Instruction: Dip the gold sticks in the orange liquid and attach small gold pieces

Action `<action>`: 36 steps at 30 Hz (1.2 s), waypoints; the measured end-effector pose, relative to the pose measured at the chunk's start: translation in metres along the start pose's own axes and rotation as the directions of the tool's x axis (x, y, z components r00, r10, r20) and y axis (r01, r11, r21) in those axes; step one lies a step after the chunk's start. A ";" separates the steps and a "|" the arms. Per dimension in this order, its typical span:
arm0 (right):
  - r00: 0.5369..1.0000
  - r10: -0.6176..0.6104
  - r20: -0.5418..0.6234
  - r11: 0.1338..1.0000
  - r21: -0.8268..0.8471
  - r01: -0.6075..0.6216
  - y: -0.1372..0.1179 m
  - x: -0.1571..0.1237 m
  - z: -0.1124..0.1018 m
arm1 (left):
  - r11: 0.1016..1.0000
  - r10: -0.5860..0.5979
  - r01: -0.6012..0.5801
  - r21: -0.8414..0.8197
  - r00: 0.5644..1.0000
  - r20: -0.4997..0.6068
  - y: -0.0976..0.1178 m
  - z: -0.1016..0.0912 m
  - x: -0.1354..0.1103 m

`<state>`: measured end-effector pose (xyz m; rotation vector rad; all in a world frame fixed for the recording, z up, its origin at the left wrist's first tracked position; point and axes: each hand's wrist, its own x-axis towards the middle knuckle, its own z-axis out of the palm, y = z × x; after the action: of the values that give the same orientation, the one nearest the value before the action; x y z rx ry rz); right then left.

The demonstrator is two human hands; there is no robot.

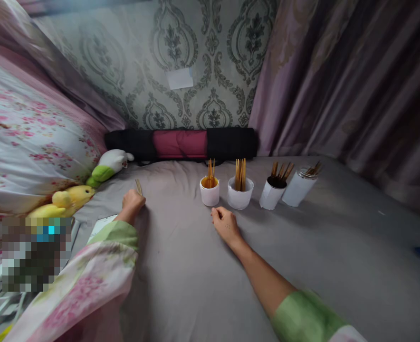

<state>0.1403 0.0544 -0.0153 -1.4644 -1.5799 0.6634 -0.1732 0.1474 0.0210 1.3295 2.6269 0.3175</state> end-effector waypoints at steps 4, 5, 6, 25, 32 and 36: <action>1.000 0.007 0.007 1.000 -0.004 -0.007 0.000 0.000 0.000 | 0.998 -0.035 0.036 0.048 0.999 -0.025 0.001 0.000 -0.002; 1.000 0.012 0.010 1.000 -0.005 -0.012 0.000 0.000 0.000 | 0.998 -0.037 0.038 0.053 0.999 -0.027 0.002 -0.001 -0.002; 1.000 0.016 0.012 1.000 -0.005 -0.016 0.000 0.000 0.000 | 0.998 -0.039 0.041 0.057 0.999 -0.029 0.002 -0.001 -0.002; 1.000 0.008 0.004 1.000 -0.005 -0.008 0.001 0.001 0.000 | 0.998 -0.057 0.058 0.030 0.998 -0.038 0.001 -0.002 -0.004; 1.000 0.006 0.010 1.000 -0.003 -0.006 0.000 0.000 -0.001 | 0.998 -0.057 0.058 0.006 0.998 -0.035 -0.002 -0.002 -0.004; 1.000 0.013 0.010 1.000 -0.011 -0.013 0.001 0.000 0.000 | 0.997 -0.073 0.073 -0.004 0.997 -0.026 -0.003 -0.002 -0.003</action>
<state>0.1405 0.0546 -0.0160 -1.4823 -1.5854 0.6716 -0.1745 0.1433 0.0225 1.2337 2.6878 0.3299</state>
